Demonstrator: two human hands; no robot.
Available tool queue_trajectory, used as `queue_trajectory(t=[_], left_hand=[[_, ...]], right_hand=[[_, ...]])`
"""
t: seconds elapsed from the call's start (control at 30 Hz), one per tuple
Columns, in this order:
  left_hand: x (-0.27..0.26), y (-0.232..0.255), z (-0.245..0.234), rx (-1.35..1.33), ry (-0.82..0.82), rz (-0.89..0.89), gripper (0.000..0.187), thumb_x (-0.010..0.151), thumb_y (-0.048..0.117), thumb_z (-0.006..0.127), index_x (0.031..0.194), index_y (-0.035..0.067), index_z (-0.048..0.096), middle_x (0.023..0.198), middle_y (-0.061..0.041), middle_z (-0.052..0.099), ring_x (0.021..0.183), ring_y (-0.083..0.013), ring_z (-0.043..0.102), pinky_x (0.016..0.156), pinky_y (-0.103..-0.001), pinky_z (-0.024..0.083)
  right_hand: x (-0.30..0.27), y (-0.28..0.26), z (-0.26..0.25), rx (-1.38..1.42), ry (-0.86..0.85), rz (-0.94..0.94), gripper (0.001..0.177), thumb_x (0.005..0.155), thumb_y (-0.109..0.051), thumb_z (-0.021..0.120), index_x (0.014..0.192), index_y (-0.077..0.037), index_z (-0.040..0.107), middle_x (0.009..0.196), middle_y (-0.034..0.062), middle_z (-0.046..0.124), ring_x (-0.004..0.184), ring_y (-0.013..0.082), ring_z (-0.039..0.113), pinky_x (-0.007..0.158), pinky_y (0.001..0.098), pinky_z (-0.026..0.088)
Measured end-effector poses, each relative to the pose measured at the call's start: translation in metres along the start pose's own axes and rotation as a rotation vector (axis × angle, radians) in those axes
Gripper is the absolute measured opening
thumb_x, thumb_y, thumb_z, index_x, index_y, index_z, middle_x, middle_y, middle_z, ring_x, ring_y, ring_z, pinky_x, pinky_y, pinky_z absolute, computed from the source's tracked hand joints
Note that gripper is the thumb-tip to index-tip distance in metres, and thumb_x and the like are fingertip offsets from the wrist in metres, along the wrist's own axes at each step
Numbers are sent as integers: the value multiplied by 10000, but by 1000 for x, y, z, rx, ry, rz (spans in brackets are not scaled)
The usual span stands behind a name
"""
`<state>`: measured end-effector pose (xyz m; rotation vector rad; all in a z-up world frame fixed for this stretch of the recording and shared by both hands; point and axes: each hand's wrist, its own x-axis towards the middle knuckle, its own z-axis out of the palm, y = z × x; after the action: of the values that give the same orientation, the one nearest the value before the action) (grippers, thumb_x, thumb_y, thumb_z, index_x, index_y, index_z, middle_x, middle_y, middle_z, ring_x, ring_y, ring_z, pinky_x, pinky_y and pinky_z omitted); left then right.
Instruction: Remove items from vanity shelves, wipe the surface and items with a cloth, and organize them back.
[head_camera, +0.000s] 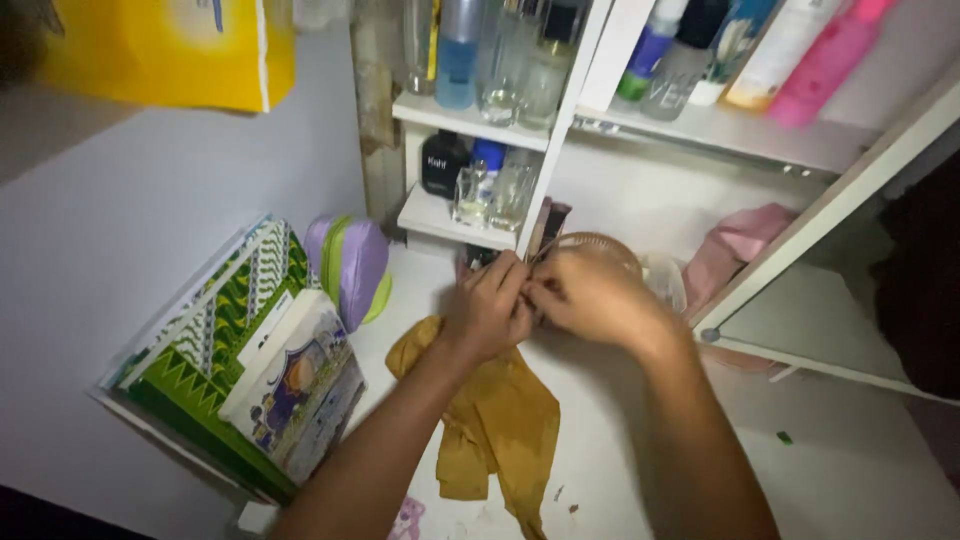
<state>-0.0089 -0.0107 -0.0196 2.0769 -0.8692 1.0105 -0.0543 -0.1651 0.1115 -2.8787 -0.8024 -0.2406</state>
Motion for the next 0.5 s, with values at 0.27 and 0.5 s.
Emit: queue_trajectory(t=[0.27,0.5], left_hand=[[-24,-4,-15,169,-259,-213,380,829,123,666,1198,47,619,1123,-162,657,1107,-395,638,919,-528,517],[-58,38,-82,213,-600,-492,549,856,356,676,1328,85,600,1253,-173,624,1210,-399,541,994,-587,411]], right_hand=[[0,-12,7,164,-113,23,265,875,-265,629,995,-74,768,900,216,741,832,402,716,791,487,557],[-5,-44,41,95,-233,-75,439,924,-364,611,1317,-177,670,1135,202,730,1021,397,704,933,442,541]])
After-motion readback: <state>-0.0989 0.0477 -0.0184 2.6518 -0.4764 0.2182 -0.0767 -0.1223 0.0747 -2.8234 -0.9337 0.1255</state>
